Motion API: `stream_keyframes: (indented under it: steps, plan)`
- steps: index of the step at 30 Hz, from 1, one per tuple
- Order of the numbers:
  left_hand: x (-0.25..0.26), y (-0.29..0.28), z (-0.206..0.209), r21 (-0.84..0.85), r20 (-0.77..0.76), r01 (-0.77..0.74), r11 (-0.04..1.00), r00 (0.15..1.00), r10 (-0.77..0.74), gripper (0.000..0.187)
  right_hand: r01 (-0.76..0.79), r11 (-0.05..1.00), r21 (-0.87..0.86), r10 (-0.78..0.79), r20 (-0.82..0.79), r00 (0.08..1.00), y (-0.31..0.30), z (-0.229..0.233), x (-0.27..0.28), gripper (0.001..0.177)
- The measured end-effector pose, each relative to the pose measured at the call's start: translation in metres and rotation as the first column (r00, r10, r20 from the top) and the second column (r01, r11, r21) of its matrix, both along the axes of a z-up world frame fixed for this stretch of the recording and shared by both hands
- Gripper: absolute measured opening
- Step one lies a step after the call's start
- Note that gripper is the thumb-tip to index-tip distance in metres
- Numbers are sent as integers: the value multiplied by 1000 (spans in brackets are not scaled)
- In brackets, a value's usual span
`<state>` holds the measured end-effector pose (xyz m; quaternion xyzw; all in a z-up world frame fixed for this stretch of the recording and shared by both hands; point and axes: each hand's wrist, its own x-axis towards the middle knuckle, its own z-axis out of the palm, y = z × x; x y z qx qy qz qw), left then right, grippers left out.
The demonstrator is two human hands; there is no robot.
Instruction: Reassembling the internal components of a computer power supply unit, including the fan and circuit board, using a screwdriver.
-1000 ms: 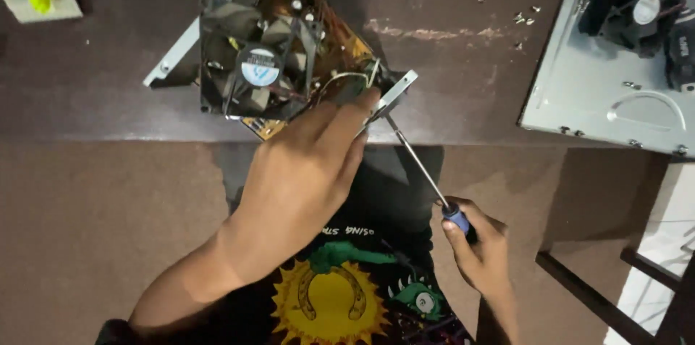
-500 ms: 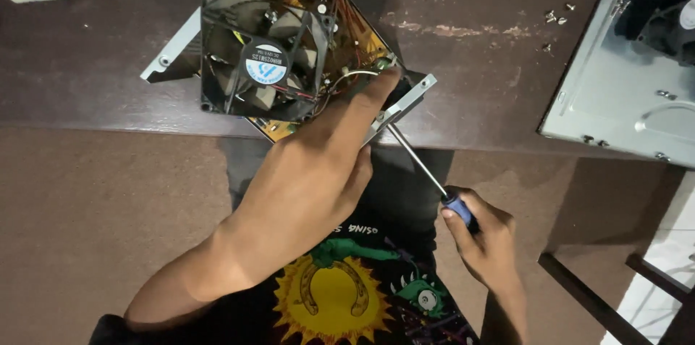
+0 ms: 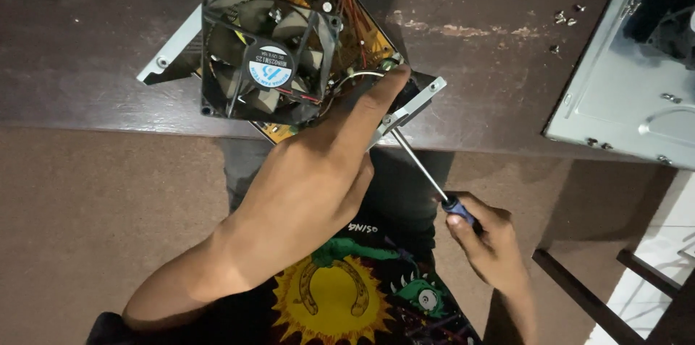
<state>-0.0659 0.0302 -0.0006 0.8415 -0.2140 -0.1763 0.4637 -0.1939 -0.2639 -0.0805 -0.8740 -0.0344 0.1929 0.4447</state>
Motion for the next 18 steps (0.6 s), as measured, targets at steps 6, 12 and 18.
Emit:
stream_keyframes:
  steps: [6, 12, 18]
  plan:
    - [-3, 1, -6, 30, 38, 25, 999, 999, -26, 84, 139, 922, 361, 74, -519, 852, -24, 10, 9, 61]
    - [-5, 2, -9, 41, 75, 17, 999, 997, -20, 83, 244, 899, 365, 2, -558, 830, -14, 38, 19, 45]
    - [-6, 1, -11, 64, 67, 11, 998, 998, -16, 80, 154, 914, -375, -218, -134, 967, 12, 73, 1, 42]
